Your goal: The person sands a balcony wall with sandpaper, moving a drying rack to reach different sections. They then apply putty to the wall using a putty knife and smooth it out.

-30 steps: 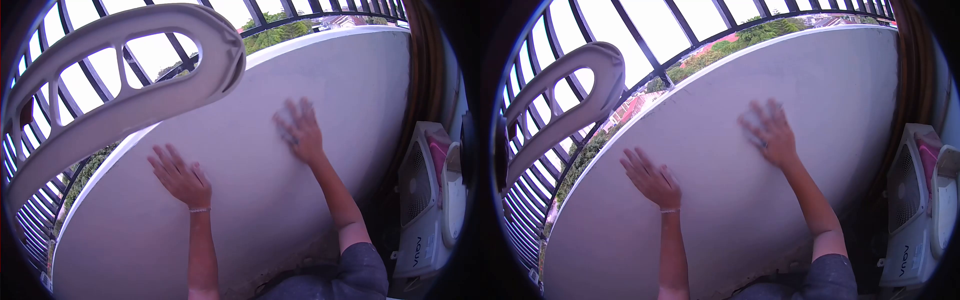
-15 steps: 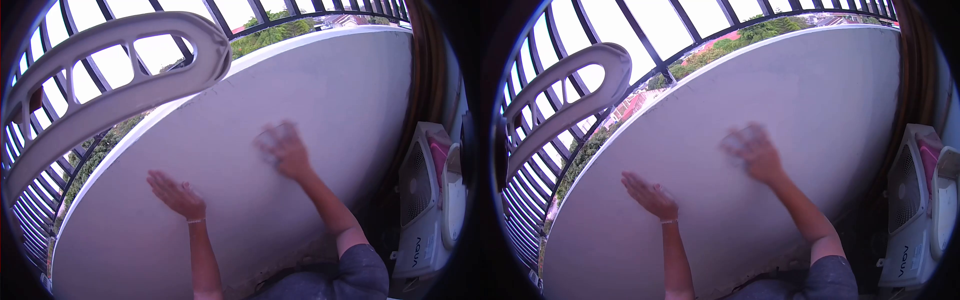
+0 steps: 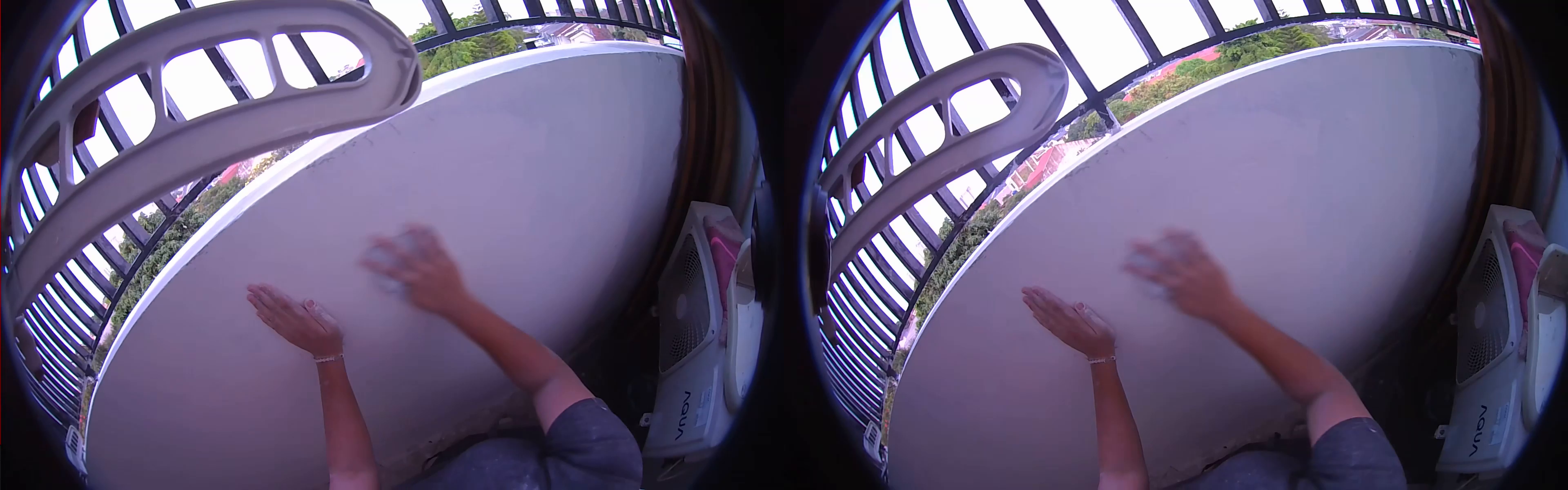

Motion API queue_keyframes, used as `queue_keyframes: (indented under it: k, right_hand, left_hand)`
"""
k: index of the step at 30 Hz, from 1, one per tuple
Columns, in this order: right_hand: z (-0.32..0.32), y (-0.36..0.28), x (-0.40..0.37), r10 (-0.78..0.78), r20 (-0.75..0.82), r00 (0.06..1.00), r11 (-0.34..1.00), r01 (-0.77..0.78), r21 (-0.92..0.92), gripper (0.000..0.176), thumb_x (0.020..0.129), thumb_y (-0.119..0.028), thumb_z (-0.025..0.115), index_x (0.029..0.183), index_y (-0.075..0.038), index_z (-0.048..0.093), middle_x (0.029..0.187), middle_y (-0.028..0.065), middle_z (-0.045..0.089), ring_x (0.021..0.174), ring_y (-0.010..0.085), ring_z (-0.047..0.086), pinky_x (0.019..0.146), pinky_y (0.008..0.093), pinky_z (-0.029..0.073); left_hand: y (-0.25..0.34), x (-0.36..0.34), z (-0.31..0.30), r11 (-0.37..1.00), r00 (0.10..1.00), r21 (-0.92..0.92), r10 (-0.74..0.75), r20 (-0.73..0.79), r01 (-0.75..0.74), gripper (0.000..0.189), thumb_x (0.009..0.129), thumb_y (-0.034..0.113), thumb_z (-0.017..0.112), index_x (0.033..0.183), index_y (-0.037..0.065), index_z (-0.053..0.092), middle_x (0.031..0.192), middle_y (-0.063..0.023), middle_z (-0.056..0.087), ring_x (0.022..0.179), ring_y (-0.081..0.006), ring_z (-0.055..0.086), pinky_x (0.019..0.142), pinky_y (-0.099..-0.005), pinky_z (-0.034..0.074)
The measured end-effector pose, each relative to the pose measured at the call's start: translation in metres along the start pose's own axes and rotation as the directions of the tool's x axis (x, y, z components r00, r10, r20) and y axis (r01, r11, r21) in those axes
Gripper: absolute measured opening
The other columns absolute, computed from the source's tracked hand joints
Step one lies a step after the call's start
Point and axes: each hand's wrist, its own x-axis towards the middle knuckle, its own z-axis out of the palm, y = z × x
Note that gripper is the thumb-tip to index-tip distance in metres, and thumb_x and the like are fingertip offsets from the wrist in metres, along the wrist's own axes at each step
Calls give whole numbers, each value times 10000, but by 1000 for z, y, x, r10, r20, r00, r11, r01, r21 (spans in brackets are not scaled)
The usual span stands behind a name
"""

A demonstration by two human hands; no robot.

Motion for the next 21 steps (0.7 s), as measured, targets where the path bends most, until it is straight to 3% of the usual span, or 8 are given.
queue_keyframes:
  k: [1, 2, 4, 6, 9, 13, 17, 21]
  right_hand:
    - [-6, 25, -23, 72, -12, 997, 991, -73, -109, 676, 842, -381, 640, 1482, -362, 420, 1609, -30, 283, 1445, 434, 247, 1169, 587, 225]
    - [-11, 54, -37, 145, -117, 982, 982, -157, -102, 654, 842, -382, 630, 1469, -360, 447, 1619, -16, 261, 1458, 452, 203, 1173, 595, 205]
    - [-45, 102, -32, 400, -133, 907, 910, -410, -64, 645, 843, -281, 624, 1462, -348, 458, 1627, 17, 239, 1461, 514, 117, 1161, 653, 166]
    - [-67, 107, 12, 449, -337, 827, 866, -496, -64, 700, 850, -375, 653, 1499, -364, 391, 1640, 15, 192, 1469, 510, 78, 1161, 656, 148]
    - [-64, 80, 80, 524, -403, 750, 801, -595, -64, 753, 843, -389, 668, 1520, -366, 339, 1643, 20, 179, 1463, 525, 71, 1161, 665, 129]
    - [-45, 1, 96, 222, -122, 967, 975, -223, 12, 711, 871, -403, 626, 1517, -394, 327, 1635, -28, 206, 1469, 486, 136, 1166, 617, 206]
    - [-3, -7, 16, -50, -1, 999, 998, 50, 43, 680, 863, -422, 613, 1496, -416, 366, 1608, -50, 280, 1462, 410, 235, 1149, 594, 264]
    - [-30, 61, -22, 233, -85, 969, 963, -242, -122, 638, 877, -346, 612, 1483, -379, 415, 1607, -2, 288, 1459, 449, 210, 1155, 604, 241]
  left_hand:
    - [-1, -2, 0, 1000, 1000, 11, -4, 8, 4, 682, 945, 236, 326, 1539, -53, 159, 1604, -266, 152, 1483, -450, 150, 1189, -544, 100]
    - [-1, -5, 0, 1000, 1000, 17, -6, 17, 6, 685, 942, 233, 330, 1540, -53, 155, 1605, -266, 151, 1484, -451, 148, 1190, -544, 98]
    - [1, -2, 5, 1000, 1000, 15, 0, 8, 0, 689, 939, 228, 333, 1541, -52, 150, 1605, -266, 149, 1484, -452, 145, 1191, -542, 94]
    - [-1, -4, 2, 1000, 1000, 17, 0, -12, 1, 688, 938, 225, 332, 1542, -51, 148, 1606, -266, 148, 1485, -452, 144, 1191, -540, 92]
    - [1, -2, 2, 1000, 1000, 5, -5, -18, 5, 684, 942, 226, 328, 1542, -50, 151, 1605, -268, 147, 1485, -453, 142, 1191, -539, 91]
    - [0, -5, 3, 1000, 1000, 5, -18, 21, 18, 679, 953, 247, 327, 1541, -49, 160, 1603, -272, 149, 1484, -456, 144, 1191, -540, 93]
    - [-3, -4, 2, 1000, 1000, -23, -7, 4, 7, 675, 967, 273, 319, 1540, -50, 167, 1604, -267, 155, 1484, -453, 146, 1191, -539, 93]
    - [0, -2, 2, 1000, 1000, -4, 2, -17, -2, 662, 976, 253, 302, 1543, -52, 148, 1610, -253, 152, 1486, -439, 151, 1194, -529, 98]
